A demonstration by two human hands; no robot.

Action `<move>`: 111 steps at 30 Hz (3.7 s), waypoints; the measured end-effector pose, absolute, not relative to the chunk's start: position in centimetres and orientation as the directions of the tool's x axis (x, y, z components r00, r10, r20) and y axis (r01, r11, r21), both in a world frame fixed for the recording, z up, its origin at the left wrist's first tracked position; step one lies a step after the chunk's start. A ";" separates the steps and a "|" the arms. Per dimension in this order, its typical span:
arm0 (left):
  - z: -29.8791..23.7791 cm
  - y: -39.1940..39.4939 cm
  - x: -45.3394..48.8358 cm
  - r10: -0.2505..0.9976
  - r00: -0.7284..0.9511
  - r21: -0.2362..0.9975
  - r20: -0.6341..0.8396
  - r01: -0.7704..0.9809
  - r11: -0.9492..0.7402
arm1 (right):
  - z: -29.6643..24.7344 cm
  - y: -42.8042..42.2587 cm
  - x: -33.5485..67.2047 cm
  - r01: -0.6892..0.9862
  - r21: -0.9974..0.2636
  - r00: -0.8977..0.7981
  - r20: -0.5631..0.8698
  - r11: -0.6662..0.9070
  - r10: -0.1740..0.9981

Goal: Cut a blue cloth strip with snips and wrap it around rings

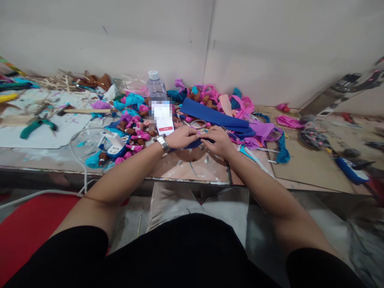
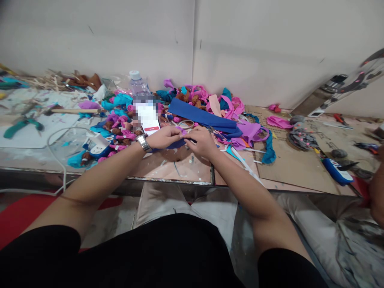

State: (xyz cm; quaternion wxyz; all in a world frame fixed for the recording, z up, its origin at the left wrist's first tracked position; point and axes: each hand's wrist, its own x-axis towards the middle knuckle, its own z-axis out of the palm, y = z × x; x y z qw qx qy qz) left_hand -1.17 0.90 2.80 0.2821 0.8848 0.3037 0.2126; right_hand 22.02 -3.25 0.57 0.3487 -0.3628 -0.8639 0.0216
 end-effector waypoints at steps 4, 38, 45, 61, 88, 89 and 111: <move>2.7 0.8 -1.1 0.666 0.710 0.614 0.228 0.426 -0.664 | 0.4 -3.2 22.0 0.600 -0.284 -0.491 0.608 0.748 0.624; 2.1 0.8 -0.8 0.706 0.664 0.640 0.247 0.435 -0.633 | -0.1 -3.1 21.8 0.637 -0.269 -0.482 0.593 0.722 0.645; 1.9 1.0 -0.9 0.689 0.684 0.671 0.240 0.396 -0.627 | -0.1 -3.2 21.7 0.622 -0.269 -0.482 0.608 0.735 0.631; 2.5 1.2 -1.3 0.691 0.687 0.723 0.225 0.358 -0.591 | 0.2 -3.1 21.6 0.594 -0.301 -0.476 0.617 0.746 0.627; 2.4 -0.3 -0.8 0.612 0.689 0.453 0.387 0.436 -0.778 | 0.0 -3.2 21.7 0.613 -0.389 -0.451 0.543 0.688 0.708; 2.4 -0.3 -0.8 0.609 0.691 0.446 0.390 0.437 -0.781 | -0.1 -3.1 21.7 0.618 -0.389 -0.455 0.532 0.683 0.714; 1.5 0.1 -0.6 0.568 0.705 0.406 0.423 0.413 -0.815 | -0.2 -2.9 21.9 0.600 -0.430 -0.460 0.505 0.675 0.730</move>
